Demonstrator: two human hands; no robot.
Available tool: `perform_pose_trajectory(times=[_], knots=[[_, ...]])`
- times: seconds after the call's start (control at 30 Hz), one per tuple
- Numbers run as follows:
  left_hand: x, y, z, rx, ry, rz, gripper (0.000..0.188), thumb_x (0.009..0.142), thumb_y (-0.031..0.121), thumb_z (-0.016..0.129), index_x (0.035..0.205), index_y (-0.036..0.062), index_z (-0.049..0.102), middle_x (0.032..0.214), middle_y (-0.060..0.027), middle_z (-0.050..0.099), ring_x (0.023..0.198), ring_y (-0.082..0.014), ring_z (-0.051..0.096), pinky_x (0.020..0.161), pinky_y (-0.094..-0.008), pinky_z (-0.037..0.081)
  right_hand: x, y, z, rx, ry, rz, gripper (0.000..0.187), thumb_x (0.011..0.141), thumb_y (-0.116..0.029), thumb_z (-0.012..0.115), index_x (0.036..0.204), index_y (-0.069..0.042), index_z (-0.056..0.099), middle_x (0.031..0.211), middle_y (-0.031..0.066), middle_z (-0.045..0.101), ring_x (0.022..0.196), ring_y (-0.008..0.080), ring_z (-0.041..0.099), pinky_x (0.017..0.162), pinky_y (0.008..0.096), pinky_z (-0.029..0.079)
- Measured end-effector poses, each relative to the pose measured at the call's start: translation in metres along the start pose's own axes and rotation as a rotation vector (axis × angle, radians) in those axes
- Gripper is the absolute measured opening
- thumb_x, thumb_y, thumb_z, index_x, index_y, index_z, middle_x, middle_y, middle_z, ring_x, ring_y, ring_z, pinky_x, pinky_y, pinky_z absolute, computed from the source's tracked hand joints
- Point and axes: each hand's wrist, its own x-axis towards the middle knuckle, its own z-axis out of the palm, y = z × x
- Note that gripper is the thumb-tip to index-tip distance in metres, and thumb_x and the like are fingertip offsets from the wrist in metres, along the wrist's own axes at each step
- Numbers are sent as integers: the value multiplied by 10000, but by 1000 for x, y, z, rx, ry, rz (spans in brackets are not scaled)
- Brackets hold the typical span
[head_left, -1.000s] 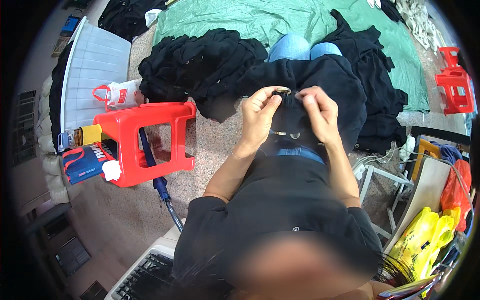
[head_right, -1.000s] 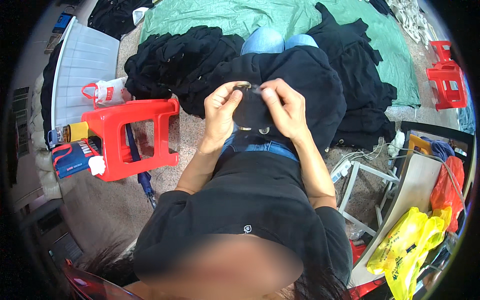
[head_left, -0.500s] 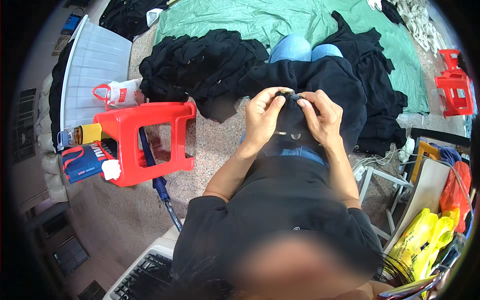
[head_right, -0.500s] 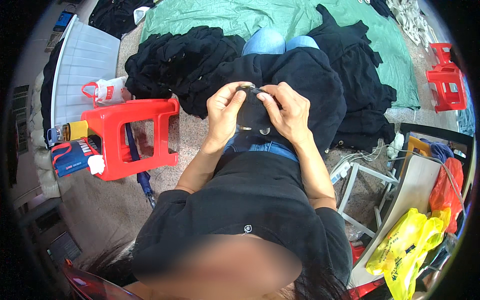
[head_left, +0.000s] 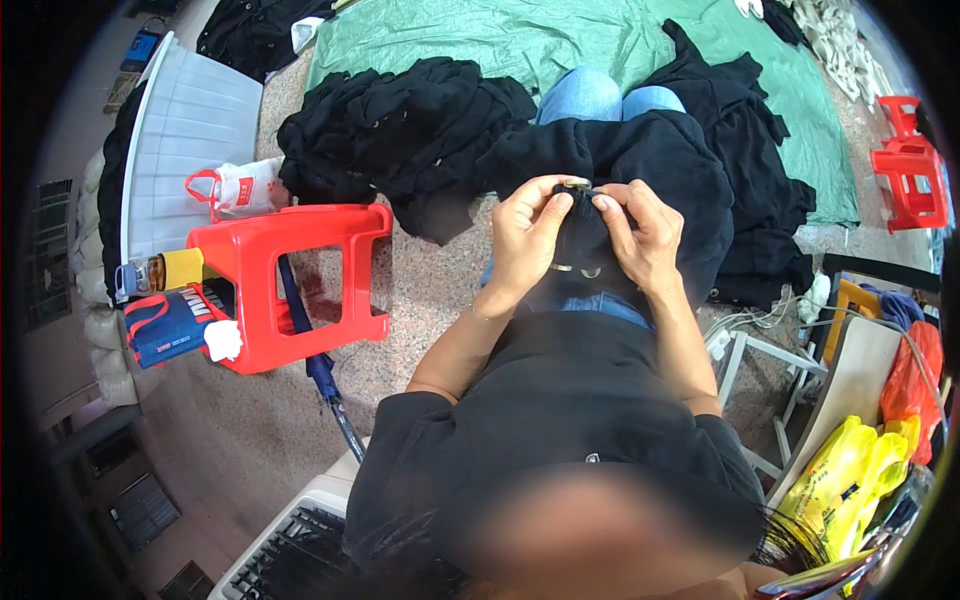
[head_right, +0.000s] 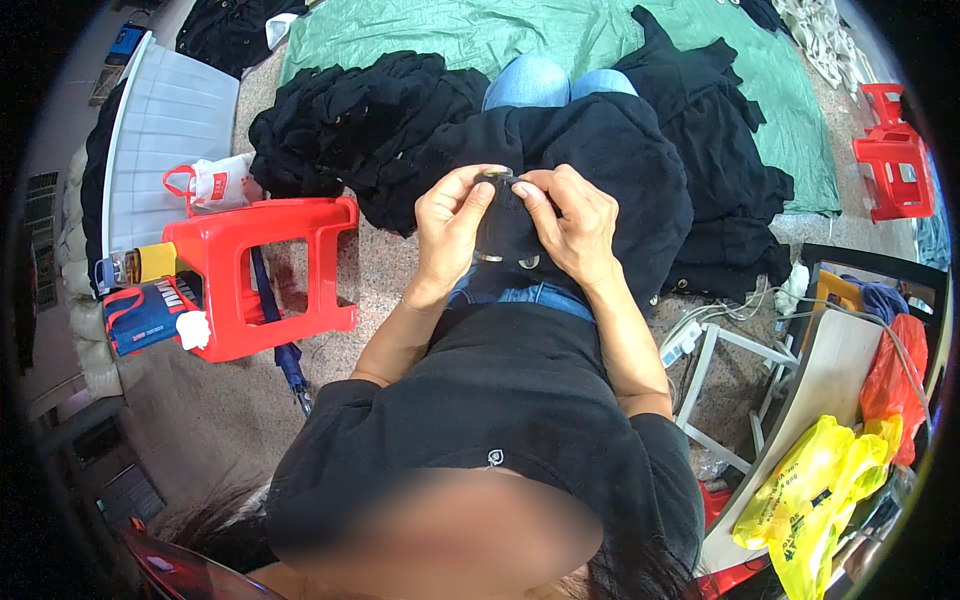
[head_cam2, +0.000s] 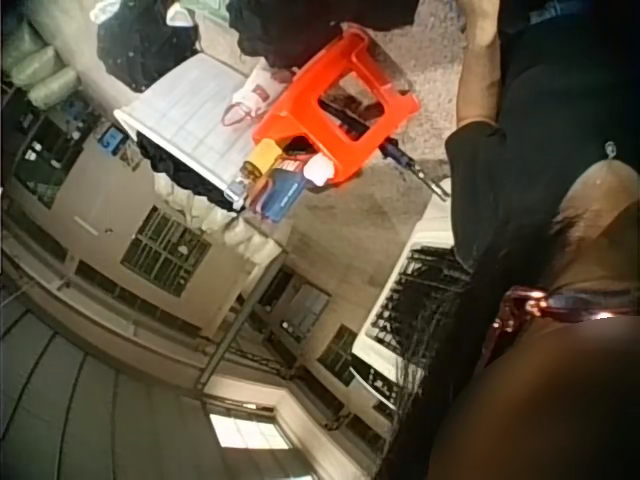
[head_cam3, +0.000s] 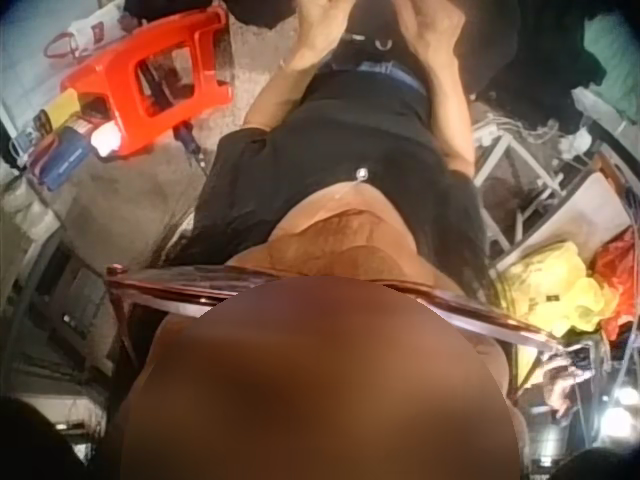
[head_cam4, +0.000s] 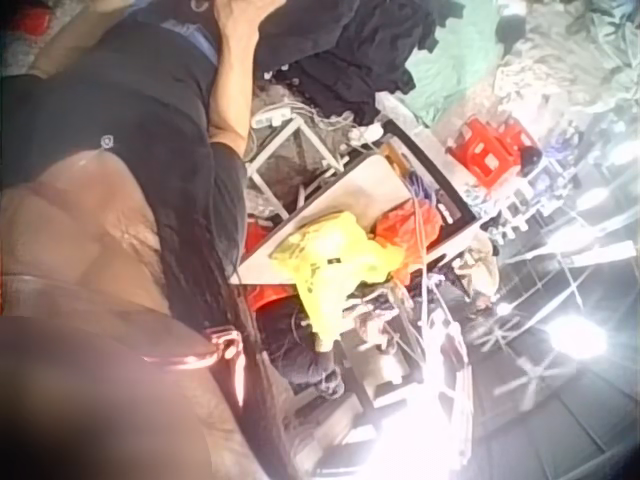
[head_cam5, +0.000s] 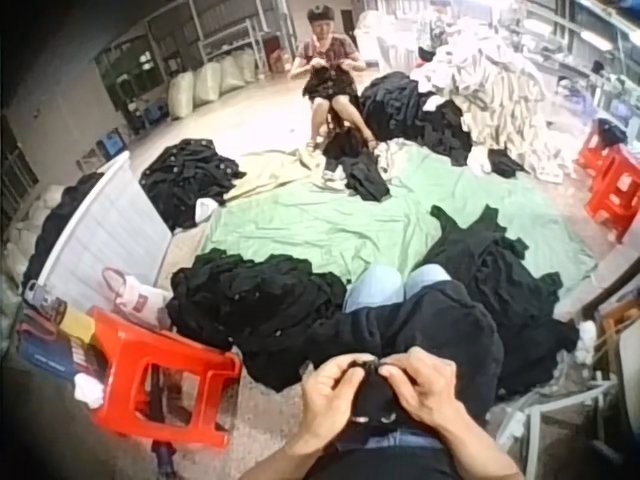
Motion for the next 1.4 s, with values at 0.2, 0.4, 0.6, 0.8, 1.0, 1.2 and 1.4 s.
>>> perform_pose_trajectory(times=[0.2, 0.4, 0.6, 0.8, 1.0, 1.2, 1.4], knots=[[0, -2, -2, -20, 6, -29, 170, 962, 35, 587, 1095, -34, 667, 990, -37, 707, 885, -60, 621, 794, -210, 508, 0, 1, -5, -55, -18, -24, 132, 806, -125, 770, 881, -43, 697, 691, 42, 595, 571, 170, 593, 520, 282, 456], [1, -2, -3, -32, -16, -48, 168, 964, 40, 586, 1091, -35, 667, 991, -39, 707, 881, -62, 623, 793, -212, 510, 0, 4, -3, -64, -15, -75, 162, 789, -138, 780, 897, -51, 696, 682, 38, 578, 579, 177, 593, 521, 288, 453], [2, 1, -2, 42, -49, -37, 162, 963, 41, 589, 1078, -39, 670, 974, -35, 705, 860, -58, 617, 777, -214, 508, -1, 4, -3, -48, -40, -68, 140, 810, -116, 762, 904, -39, 692, 705, 44, 601, 609, 143, 607, 538, 285, 460], [7, 6, -4, -15, -102, -102, 183, 957, 37, 612, 1114, -36, 671, 1015, -56, 704, 895, -74, 639, 815, -209, 515, 3, 12, -1, 925, 111, 610, 268, 919, -133, 685, 1165, -29, 665, 789, -74, 504, 698, 16, 441, 636, 161, 340], [7, 0, 1, -326, -58, -179, 266, 976, 80, 607, 1222, 45, 515, 848, 43, 598, 726, 16, 492, 604, -163, 404, 9, 9, 5, 609, -91, 457, 106, 885, -41, 704, 985, -6, 709, 868, -5, 654, 787, 43, 561, 723, 199, 443], [-16, 11, 5, -383, -282, -356, 323, 935, 34, 642, 1228, -9, 515, 965, 3, 624, 872, -44, 569, 781, -215, 469, 25, 18, 13, 585, 287, 475, 99, 931, -92, 686, 978, -6, 704, 817, -62, 638, 717, -2, 503, 648, 158, 405], [-21, 68, -9, -558, -396, -267, 214, 895, -10, 666, 1105, -32, 627, 1031, -32, 663, 928, -76, 603, 838, -227, 470, 62, -4, -15, 652, 382, 276, 106, 927, -89, 693, 987, -2, 704, 834, -43, 657, 740, 10, 543, 679, 158, 418]])
